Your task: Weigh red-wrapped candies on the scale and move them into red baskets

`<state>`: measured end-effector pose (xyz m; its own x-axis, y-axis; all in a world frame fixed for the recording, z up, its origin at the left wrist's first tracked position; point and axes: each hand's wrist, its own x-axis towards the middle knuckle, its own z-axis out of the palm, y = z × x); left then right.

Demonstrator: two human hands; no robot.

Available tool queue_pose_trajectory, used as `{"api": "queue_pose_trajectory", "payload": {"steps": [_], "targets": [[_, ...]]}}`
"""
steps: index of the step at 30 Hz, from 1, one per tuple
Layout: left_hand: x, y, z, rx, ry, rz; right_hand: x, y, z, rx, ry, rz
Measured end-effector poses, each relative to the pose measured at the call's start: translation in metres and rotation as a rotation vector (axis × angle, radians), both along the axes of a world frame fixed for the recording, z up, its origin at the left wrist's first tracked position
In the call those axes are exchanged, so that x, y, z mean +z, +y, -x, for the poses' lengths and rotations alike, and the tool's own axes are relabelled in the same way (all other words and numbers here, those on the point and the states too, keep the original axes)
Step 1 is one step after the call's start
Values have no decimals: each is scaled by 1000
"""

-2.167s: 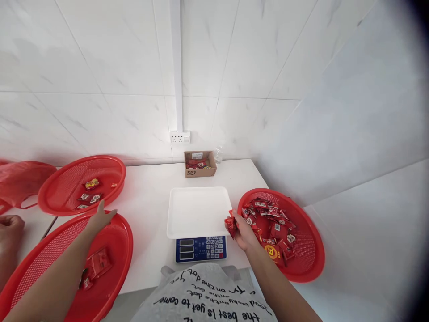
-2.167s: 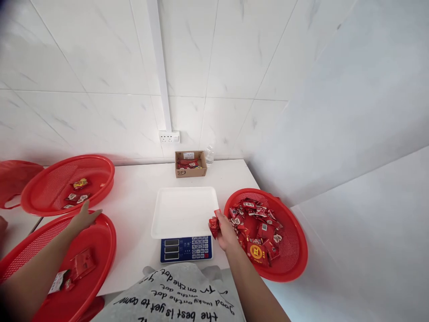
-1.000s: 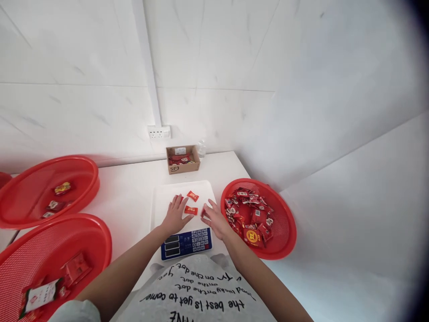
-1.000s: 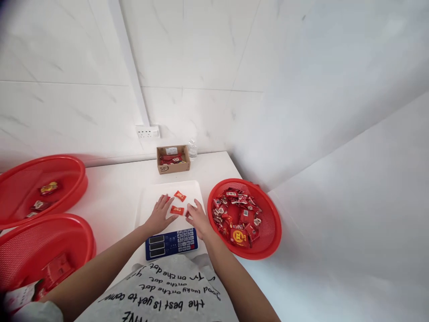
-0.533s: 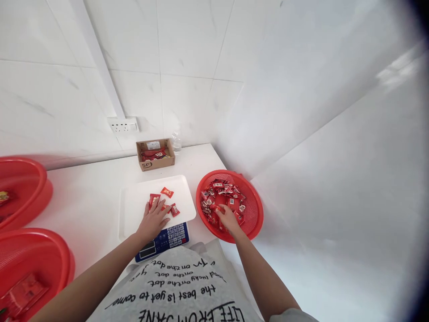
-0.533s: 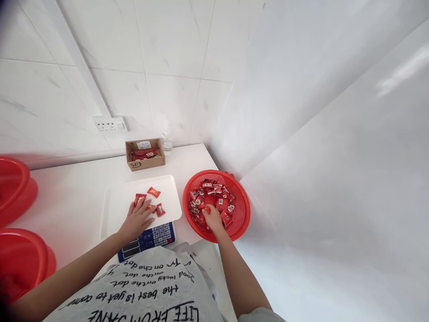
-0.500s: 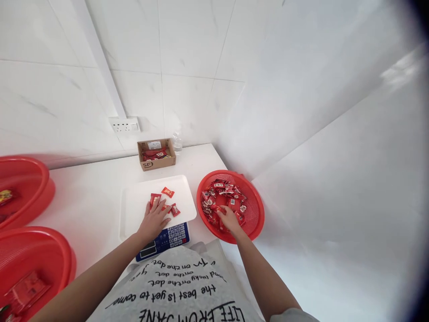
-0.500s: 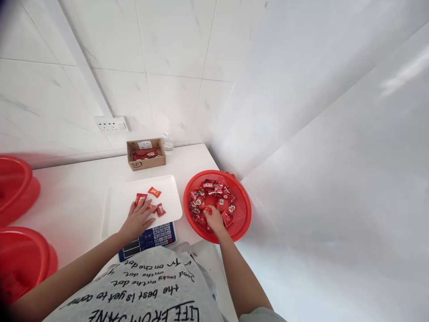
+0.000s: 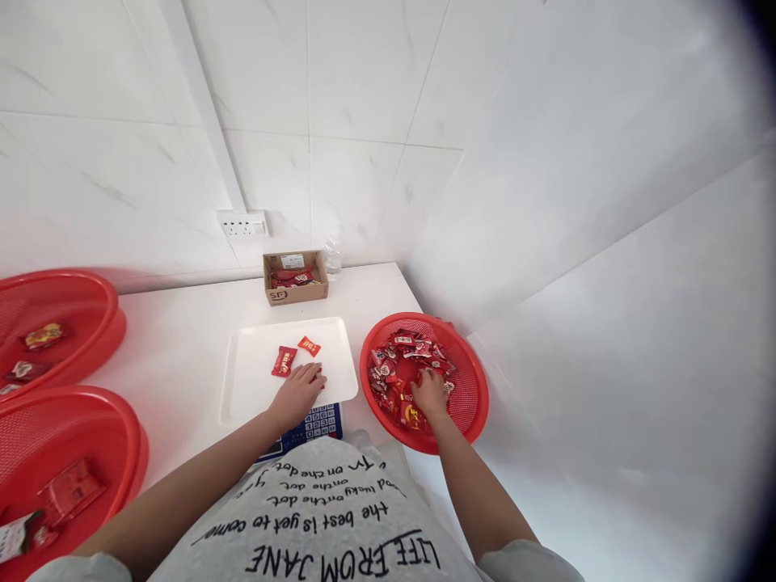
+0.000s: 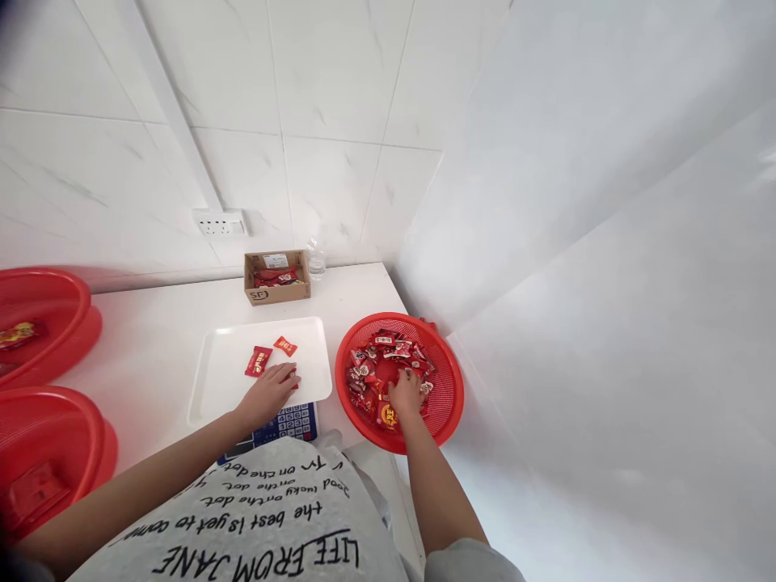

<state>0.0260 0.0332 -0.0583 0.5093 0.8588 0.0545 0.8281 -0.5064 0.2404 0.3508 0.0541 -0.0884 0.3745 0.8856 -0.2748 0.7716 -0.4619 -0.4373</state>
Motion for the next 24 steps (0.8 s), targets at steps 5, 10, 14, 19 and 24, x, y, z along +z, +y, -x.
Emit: {"api": "queue_pose_trajectory", "payload": {"steps": [5,10,14,19,24], "targets": [[9,-9,0,130,80,42,-3,4,-17,3,-219,138],[15,-12,-3,124,89,187,-10,0,-12,126,-400,108],[19,-12,-3,155,52,238,-17,-2,-10,259,-367,30],[27,-12,1,232,-19,320,-18,6,-14,27,-13,-133],[30,-9,7,304,-133,369,-1,9,-11,-386,761,-311]]}}
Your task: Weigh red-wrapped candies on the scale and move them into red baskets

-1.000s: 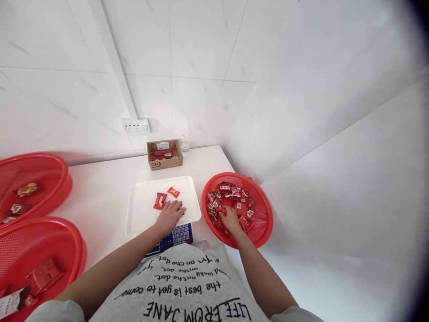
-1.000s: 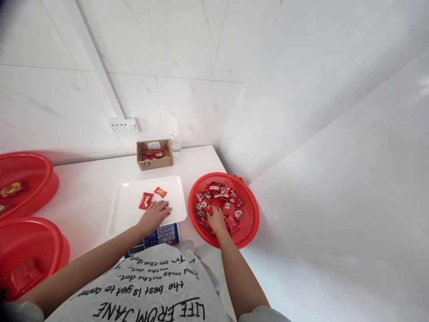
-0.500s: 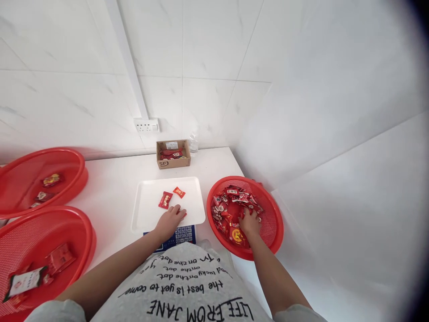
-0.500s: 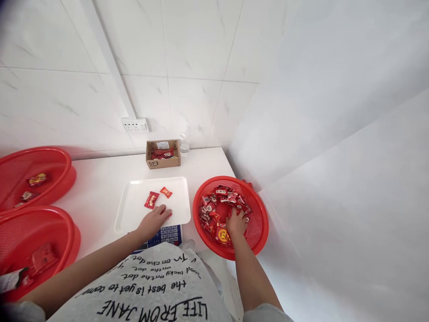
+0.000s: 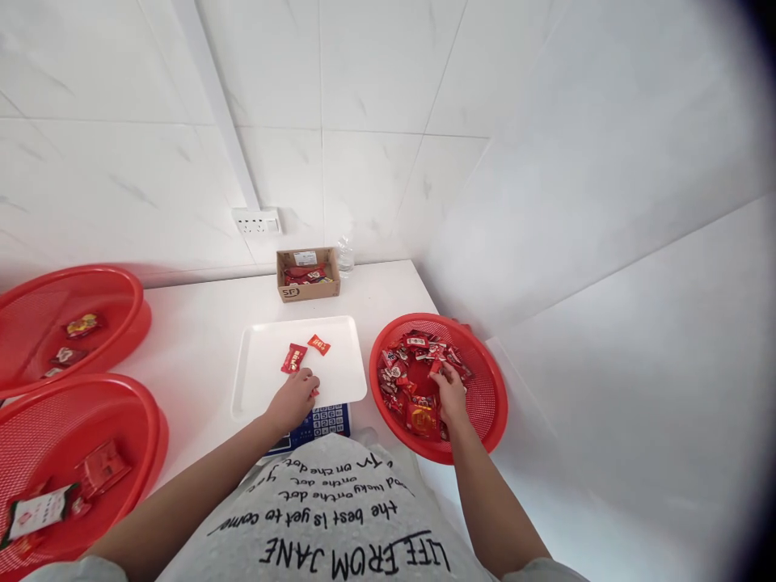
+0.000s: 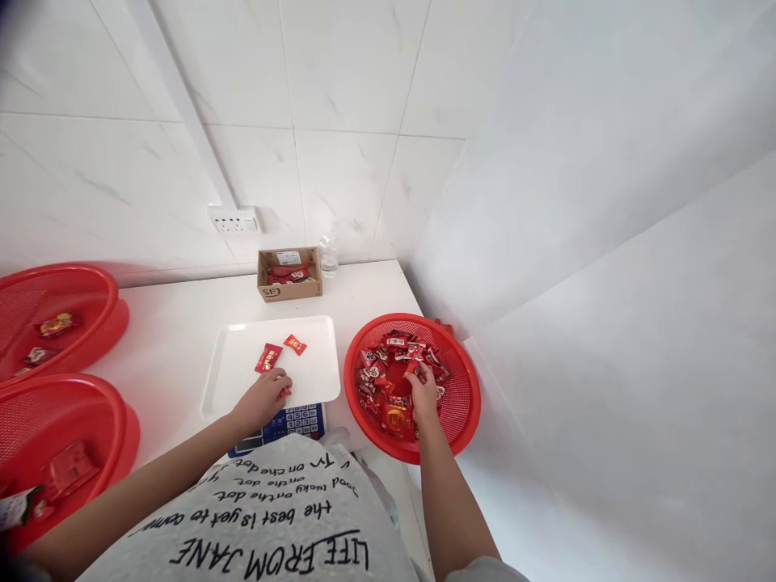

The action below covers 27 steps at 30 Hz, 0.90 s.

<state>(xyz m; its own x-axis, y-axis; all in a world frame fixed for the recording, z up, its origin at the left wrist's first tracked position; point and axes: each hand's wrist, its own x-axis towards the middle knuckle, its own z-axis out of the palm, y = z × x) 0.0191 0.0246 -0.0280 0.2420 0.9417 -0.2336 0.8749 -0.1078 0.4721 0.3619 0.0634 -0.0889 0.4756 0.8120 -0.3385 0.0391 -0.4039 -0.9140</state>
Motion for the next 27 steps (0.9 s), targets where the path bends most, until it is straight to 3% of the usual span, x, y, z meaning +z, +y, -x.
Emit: {"api": "queue_pose_trajectory", "payload": {"steps": [4,7,12,16,19,23,27], "targets": [[5,6,6,229,-245,8,30,-6,13,-29,668,-67],[14,6,10,538,-541,207,55,-14,33,80,964,-72],[31,-7,19,902,-1275,608,79,-23,85,299,1008,-5],[42,-15,26,1006,-1540,734,83,-17,128,513,988,51],[49,-16,28,1013,-1603,748,77,-3,144,543,741,-55],[54,-17,31,1003,-1603,734,52,13,123,413,0,-213],[50,-22,32,987,-1571,749,18,13,79,457,-503,-40]]}}
